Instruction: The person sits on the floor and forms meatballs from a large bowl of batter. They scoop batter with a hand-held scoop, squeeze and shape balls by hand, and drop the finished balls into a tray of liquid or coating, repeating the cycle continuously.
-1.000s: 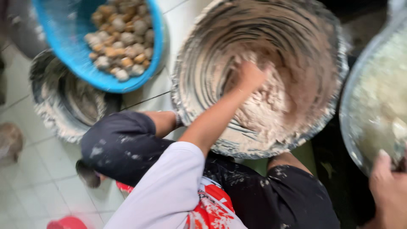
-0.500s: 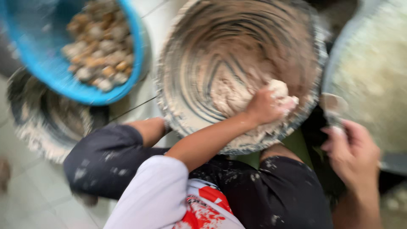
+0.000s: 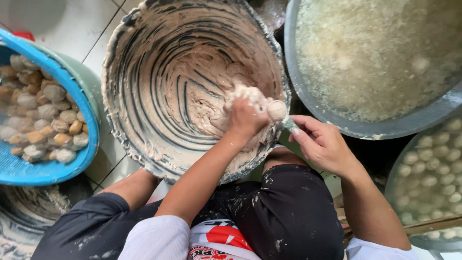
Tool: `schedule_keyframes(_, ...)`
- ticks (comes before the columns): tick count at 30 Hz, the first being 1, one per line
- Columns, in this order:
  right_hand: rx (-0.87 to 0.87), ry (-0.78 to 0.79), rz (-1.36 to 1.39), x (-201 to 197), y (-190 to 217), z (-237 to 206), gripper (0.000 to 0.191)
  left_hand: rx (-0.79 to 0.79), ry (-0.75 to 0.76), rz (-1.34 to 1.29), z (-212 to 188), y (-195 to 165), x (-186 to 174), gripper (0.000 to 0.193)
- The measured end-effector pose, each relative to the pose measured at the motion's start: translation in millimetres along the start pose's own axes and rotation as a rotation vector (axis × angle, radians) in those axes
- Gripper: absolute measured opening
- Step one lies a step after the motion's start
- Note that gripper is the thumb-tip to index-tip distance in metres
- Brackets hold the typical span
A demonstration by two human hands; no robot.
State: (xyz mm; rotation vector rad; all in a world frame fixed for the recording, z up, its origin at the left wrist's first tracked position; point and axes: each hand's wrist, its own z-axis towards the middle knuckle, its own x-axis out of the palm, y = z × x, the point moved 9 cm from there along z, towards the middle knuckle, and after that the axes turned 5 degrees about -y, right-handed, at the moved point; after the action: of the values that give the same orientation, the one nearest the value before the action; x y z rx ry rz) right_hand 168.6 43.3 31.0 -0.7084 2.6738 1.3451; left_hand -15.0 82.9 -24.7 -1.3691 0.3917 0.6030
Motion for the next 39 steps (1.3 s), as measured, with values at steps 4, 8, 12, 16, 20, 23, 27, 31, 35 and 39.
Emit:
schedule_keyframes(4, -0.159, -0.296, -0.167, -47.1, 11.4, -7.6, 0.038, -0.277, -0.077, 0.128, -12.0, 46.6, 1.0, 0.045)
schedule_keyframes(8, -0.361, -0.563, -0.537, -80.7, 33.7, -18.4, 0.036, -0.301, 0.016, -0.031, -26.8, 53.6, 13.5, 0.034)
schedule_keyframes(12, -0.300, -0.561, -0.416, -81.9, 27.4, -16.5, 0.034, -0.170, -0.015, -0.225, -25.6, 29.3, 6.9, 0.025)
schedule_keyframes(16, -0.357, -0.297, -0.283, -33.5, 28.6, -13.1, 0.039, -0.042, 0.001, -0.295, -17.9, -3.2, -3.1, 0.026)
schedule_keyframes(20, -0.546, -0.177, -0.380, 3.5, 41.4, -15.2, 0.038, -0.005, 0.053, -0.235, -12.2, -23.6, -7.0, 0.026)
schedule_keyframes(23, -0.212, 0.003, -0.111, 13.6, 10.6, 0.5, 0.040, -0.069, 0.111, -0.098, -12.0, -22.2, -1.2, 0.027)
schedule_keyframes(27, 0.040, 0.087, 0.061, 8.3, -16.4, 5.2, 0.042, -0.263, 0.158, 0.146, -19.3, 22.3, -1.3, 0.047)
schedule_keyframes(31, -0.194, -0.229, -0.169, -46.8, 0.4, 1.6, 0.044, -0.759, 0.196, 0.212, -68.3, 112.0, -14.3, 0.069)
schedule_keyframes(35, -0.512, -0.607, -0.819, -80.1, 34.7, -10.1, 0.033, -0.999, 0.108, 0.077, -110.2, 142.9, 7.3, 0.054)
schedule_keyframes(39, -0.453, -0.668, -0.789, -93.3, 33.7, -7.7, 0.031, -0.701, 0.096, -0.298, -79.4, 103.1, 36.6, 0.046)
